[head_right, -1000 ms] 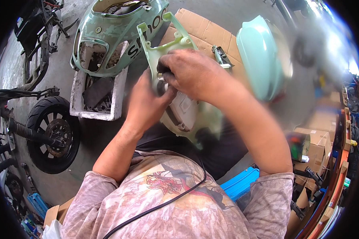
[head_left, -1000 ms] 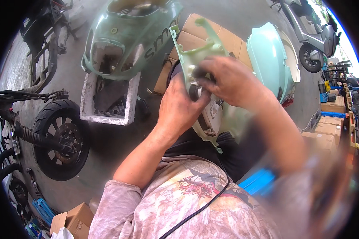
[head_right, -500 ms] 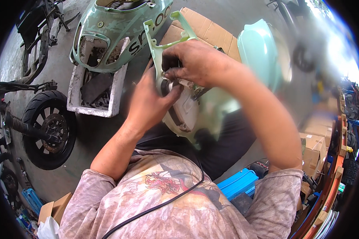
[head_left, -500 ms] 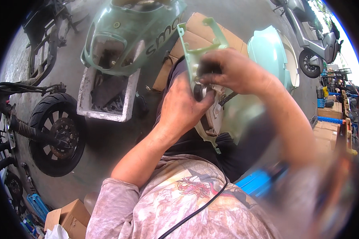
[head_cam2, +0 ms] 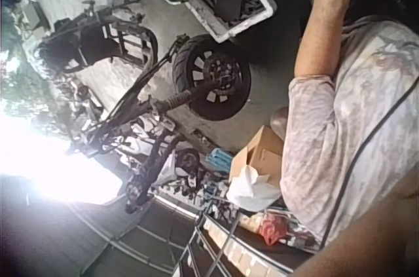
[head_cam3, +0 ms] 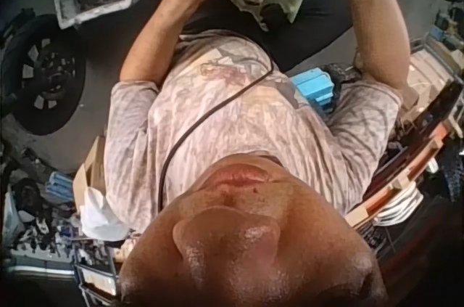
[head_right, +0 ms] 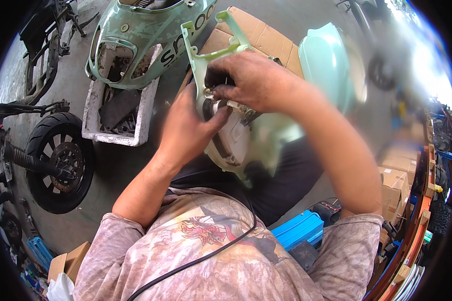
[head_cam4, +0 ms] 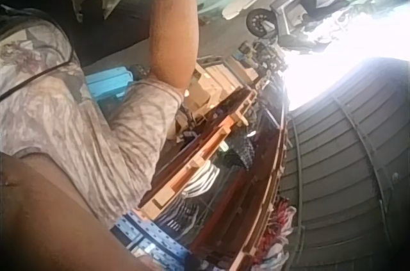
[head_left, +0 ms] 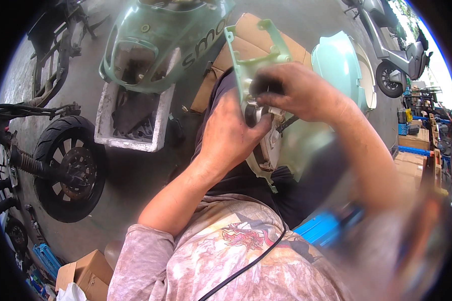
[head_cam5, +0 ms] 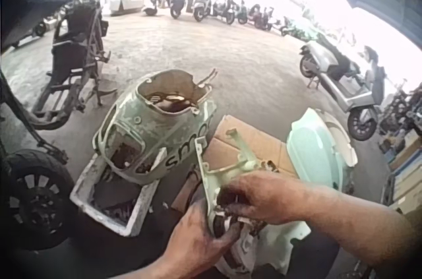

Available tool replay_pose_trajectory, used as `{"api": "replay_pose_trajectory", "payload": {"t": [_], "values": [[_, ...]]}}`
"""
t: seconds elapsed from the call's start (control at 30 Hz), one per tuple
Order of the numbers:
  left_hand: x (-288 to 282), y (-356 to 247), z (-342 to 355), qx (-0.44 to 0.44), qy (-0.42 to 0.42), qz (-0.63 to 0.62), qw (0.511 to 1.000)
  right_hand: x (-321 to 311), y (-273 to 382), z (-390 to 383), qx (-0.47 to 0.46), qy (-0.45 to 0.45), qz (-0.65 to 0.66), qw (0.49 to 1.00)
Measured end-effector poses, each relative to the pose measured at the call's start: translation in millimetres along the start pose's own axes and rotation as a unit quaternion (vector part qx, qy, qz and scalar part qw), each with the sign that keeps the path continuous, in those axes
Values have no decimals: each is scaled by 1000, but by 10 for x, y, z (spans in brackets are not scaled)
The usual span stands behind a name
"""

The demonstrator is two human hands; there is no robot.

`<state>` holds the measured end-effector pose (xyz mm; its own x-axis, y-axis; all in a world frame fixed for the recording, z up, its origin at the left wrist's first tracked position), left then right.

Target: The person cleans the interior of a scooter front panel using a brush, assembles multiple plastic body panels, and then uses a screwdriver to secure internal components and electrical connectors within the dashboard assembly.

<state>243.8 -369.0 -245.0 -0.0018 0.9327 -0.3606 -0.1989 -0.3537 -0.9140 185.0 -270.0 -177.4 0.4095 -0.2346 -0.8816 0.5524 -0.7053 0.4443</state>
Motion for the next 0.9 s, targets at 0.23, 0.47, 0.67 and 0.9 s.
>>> {"api": "replay_pose_trajectory", "payload": {"t": [0.23, 0.47, 0.67, 0.9], "values": [[12, 10, 16, -6, 7, -8, 1000, 5, 33, 23, 4, 16, 10, 1000], [18, 7, 27, -4, 11, -14, 1000, 60, 45, -51, -37, -22, -32, 999], [23, -21, 29, 9, 4, -5, 1000, 94, -5, -63, -24, -9, -61, 998], [15, -27, 36, 15, -7, 9, 1000, 84, 47, -45, 45, 36, -82, 995]]}}
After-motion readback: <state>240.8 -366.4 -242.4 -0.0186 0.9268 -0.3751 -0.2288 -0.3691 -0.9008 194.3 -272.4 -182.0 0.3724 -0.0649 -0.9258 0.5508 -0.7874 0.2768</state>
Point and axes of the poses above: each hand's wrist, its own z-axis towards the middle knuckle, its own x-axis out of the palm, y = z × x, the point moved 7 cm from there along z, towards the middle knuckle, and after that the axes turned 2 degrees about x, right-handed, at the moved point
